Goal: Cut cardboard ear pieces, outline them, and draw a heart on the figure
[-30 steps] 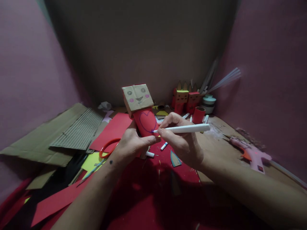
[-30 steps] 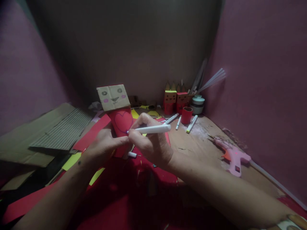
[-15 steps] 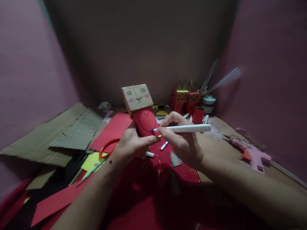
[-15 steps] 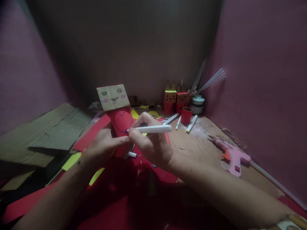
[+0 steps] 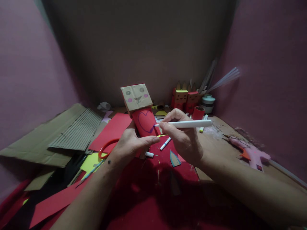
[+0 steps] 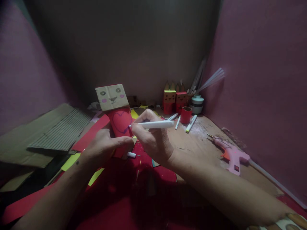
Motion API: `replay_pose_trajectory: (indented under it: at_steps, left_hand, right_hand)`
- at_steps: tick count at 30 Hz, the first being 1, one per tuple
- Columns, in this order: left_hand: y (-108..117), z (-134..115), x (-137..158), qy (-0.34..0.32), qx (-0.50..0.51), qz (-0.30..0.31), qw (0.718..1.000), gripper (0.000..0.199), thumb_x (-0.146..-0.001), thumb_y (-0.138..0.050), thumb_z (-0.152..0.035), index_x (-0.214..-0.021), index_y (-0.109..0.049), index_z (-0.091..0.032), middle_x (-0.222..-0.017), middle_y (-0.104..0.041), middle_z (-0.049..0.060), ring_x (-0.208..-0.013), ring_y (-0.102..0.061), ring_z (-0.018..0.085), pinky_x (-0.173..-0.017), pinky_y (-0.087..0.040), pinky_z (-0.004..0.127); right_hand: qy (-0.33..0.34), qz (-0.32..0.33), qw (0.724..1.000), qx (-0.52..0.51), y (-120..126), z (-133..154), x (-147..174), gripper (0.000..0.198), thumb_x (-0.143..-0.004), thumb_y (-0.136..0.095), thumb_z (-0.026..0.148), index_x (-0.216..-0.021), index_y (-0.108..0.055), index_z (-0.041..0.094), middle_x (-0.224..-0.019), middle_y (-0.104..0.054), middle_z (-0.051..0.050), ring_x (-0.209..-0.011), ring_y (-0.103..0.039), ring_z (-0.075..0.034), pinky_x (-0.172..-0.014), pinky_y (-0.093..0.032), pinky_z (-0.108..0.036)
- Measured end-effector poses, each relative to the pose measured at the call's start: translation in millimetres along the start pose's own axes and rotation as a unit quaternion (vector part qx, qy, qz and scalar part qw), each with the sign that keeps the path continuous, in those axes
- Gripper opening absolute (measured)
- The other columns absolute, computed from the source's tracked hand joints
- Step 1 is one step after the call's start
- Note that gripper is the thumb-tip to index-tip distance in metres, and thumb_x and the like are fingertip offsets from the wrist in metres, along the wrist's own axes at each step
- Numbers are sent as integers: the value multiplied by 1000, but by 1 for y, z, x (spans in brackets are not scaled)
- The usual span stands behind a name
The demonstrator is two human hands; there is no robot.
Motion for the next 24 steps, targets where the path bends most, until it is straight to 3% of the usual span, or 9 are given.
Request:
replay_pose_trajectory:
  at_steps: [8,15,24]
  left_hand:
    - [5,9,-4,-2,4,-8,1000,39,-66,-96,-46,-77,-65,-24,-53,-60,-5,-41,-57,19,-43,-62,36]
    - [1,-1,2,1,6,-6,1000,38,-66,-95,-42,-75,-64,-24,-54,-59,-5,-44,-58,18,-46,-63,35]
    - [3,-3,2,-3,22,-10,1000,46,-64,-99,-40,-96,-72,-23,-67,-67,-2,-52,-62,20,-51,-68,41]
  right_hand:
    - [-6,-23,1000,8,4,-2,0,11,-83,-69,26,-76,-61,26,-65,-64,4,-62,-60,-17,-62,-45,-34]
    - [5,-21,1000,4,3,-3,-1,13,-87,-70,29,-78,-61,26,-66,-64,4,-63,-61,-17,-62,-47,-34]
    - [29,14,999,-1,-5,10,8,16,-87,-71,21,-77,-59,27,-71,-65,4,-65,-61,-16,-65,-49,-34]
Point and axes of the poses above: each hand's wrist, its own x-axis away from the middle knuckle, its own y-axis out of the back of the hand, z = x × y, the point moved 10 cm from there along -x, towards the middle knuckle
